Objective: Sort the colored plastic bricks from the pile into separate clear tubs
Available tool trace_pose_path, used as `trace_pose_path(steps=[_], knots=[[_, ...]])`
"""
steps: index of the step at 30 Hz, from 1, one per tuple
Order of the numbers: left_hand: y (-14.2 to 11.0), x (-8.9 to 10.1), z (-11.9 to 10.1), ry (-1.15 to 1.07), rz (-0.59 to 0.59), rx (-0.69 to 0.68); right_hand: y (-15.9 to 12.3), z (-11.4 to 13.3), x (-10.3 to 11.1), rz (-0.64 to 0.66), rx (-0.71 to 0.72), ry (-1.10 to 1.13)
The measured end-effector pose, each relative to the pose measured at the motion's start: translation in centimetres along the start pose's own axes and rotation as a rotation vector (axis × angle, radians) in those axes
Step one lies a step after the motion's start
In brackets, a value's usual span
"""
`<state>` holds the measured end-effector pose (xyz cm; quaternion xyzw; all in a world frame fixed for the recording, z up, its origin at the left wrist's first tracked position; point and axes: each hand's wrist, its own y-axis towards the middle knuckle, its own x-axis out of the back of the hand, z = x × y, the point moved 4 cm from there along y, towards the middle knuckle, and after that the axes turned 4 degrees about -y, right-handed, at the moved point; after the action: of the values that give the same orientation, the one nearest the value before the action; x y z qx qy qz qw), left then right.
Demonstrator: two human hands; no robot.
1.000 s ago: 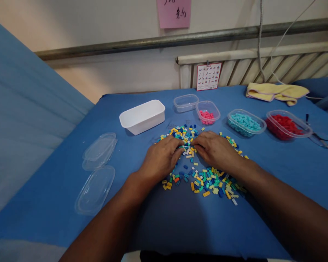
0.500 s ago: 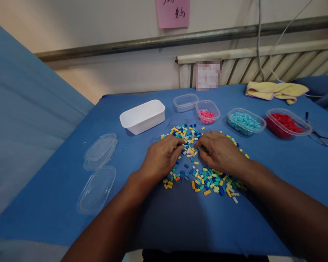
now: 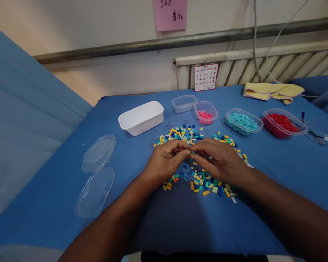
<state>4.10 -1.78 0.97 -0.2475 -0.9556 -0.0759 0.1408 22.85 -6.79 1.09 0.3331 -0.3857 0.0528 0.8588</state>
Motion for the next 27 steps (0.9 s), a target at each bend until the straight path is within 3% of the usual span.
trace_pose_path(steps=[5, 10, 14, 16, 19, 22, 24, 27], knots=[[0.2, -0.1, 0.0, -0.092, -0.015, 0.033, 0.2, 0.4, 0.2, -0.037, 0.000, 0.029], [0.3, -0.4, 0.0, -0.180, 0.045, 0.091, 0.4, 0.6, 0.2, -0.100, -0.002, 0.025], [0.2, -0.4, 0.0, -0.226, 0.035, 0.119, 0.6, 0.1, 1.7, -0.131, -0.033, -0.031], [0.3, 0.3, -0.1, -0.201, -0.037, 0.107, 0.5, -1.3, 3.8, -0.200, -0.101, -0.109], [0.5, 2.4, -0.2, -0.063, -0.238, 0.047, -0.4, -5.0, 8.0, -0.410, -0.293, -0.325], [0.7, 4.6, -0.4, 0.148, -0.394, -0.020, -1.7, -9.1, 10.6, -0.445, -0.427, -0.512], [0.9, 5.4, -0.5, 0.299, -0.408, -0.081, -2.4, -11.2, 11.0, -0.396, -0.466, -0.586], [1.0, 5.3, -0.2, 0.523, -0.321, -0.180, -3.1, -12.4, 10.8, -0.342, -0.485, -0.648]])
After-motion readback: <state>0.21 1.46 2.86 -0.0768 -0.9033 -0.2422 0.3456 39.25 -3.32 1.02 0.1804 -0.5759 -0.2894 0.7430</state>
